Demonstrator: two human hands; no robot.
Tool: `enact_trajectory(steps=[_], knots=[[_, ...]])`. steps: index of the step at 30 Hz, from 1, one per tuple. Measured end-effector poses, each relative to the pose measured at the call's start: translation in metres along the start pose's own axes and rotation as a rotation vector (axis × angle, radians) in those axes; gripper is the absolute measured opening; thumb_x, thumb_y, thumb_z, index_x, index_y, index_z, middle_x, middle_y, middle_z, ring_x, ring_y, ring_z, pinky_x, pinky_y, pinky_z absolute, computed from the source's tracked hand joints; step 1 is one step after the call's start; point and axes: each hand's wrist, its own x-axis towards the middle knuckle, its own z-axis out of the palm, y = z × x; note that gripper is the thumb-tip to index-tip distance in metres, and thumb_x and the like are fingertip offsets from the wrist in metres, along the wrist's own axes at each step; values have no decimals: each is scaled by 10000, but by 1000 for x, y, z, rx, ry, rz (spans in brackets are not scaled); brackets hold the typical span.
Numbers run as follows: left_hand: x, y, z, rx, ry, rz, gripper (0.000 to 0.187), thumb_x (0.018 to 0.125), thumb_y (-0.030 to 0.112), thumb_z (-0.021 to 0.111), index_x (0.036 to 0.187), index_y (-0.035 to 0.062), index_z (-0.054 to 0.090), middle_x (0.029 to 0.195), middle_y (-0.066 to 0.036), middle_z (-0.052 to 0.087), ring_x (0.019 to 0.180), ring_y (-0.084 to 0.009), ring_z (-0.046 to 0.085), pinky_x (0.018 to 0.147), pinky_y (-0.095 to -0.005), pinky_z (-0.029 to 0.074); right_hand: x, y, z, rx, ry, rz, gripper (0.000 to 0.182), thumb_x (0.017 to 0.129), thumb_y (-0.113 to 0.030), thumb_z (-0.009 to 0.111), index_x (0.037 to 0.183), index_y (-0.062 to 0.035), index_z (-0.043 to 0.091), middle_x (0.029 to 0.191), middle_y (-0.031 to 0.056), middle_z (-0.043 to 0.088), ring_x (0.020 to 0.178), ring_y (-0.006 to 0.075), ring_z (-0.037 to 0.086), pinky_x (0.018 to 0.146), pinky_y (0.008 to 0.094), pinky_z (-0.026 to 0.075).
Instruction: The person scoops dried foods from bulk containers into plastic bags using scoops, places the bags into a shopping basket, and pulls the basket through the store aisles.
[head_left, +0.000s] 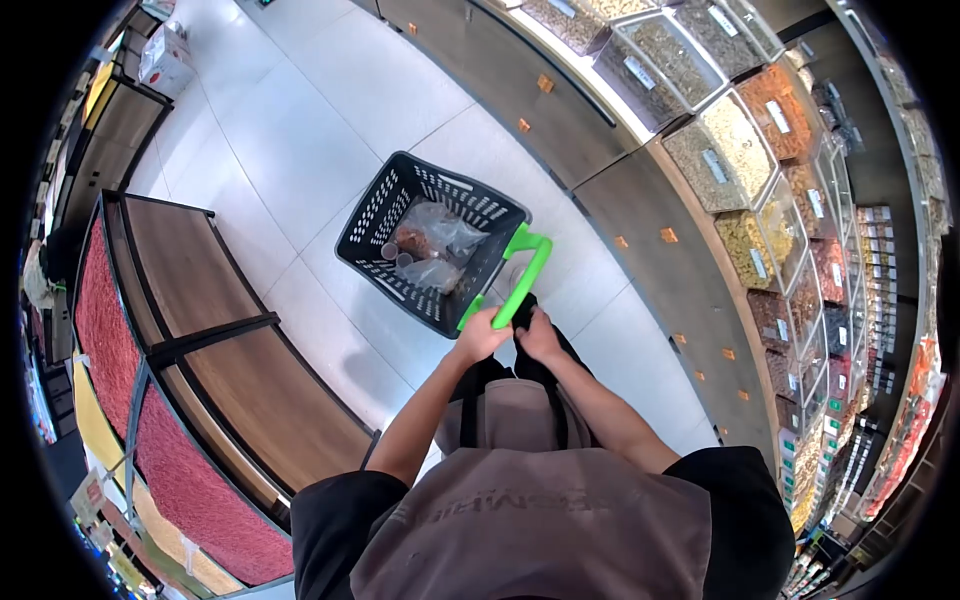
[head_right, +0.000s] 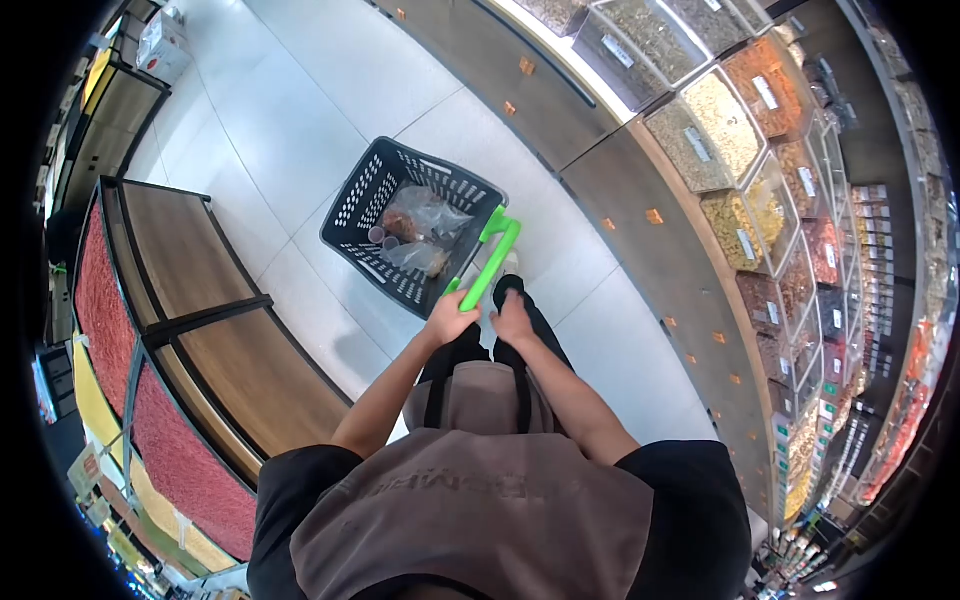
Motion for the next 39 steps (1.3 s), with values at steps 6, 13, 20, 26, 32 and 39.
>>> enact_trajectory(steps=[6,13,20,26,32,39], knots=[[-34,-12,-23,186,97,71,273,764,241,656,895,3,626,806,-248,632,831,-437,618,736,-471,489,-18,-78,-104,-189,450,-579,812,759,-80,699,1460,18,300,1436,271,393,1318,435,415,1101,447,381],[-29,28,4,327,197,47,340,798,291,692,917,-25,651,860,-307,654,859,-477,641,755,-535,513,-57,-116,-86,-645,415,-765,313,706,-154,688,999,-54,647,1180,164,616,1268,316,494,1113,454,337],[-35,29,8,508,199,22,304,796,282,677,920,4,678,860,-284,670,852,-465,654,789,-530,527,-39,-99,-62,-734,272,-827,168,696,-184,691,807,-57,692,940,130,682,1022,285,612,994,415,413],[-55,6,-1,553,9,112,287,800,293,653,878,19,690,848,-269,677,840,-446,664,780,-528,532,-59,-93,-47,-886,33,-851,152,697,-225,669,703,-78,709,714,129,693,704,298,686,714,411,518],[-68,2,-21,750,-92,116,264,802,310,616,885,80,716,819,-229,690,780,-414,683,724,-510,545,-63,-100,-35,-801,-142,-771,180,744,-240,653,728,-79,732,762,161,715,740,327,714,641,447,560],[-60,-3,-42,749,-134,120,227,766,288,615,871,114,715,833,-202,699,802,-395,682,747,-495,549,-63,-128,-49,-684,-301,-756,218,768,-237,623,786,-55,742,831,193,718,799,345,715,703,455,569]])
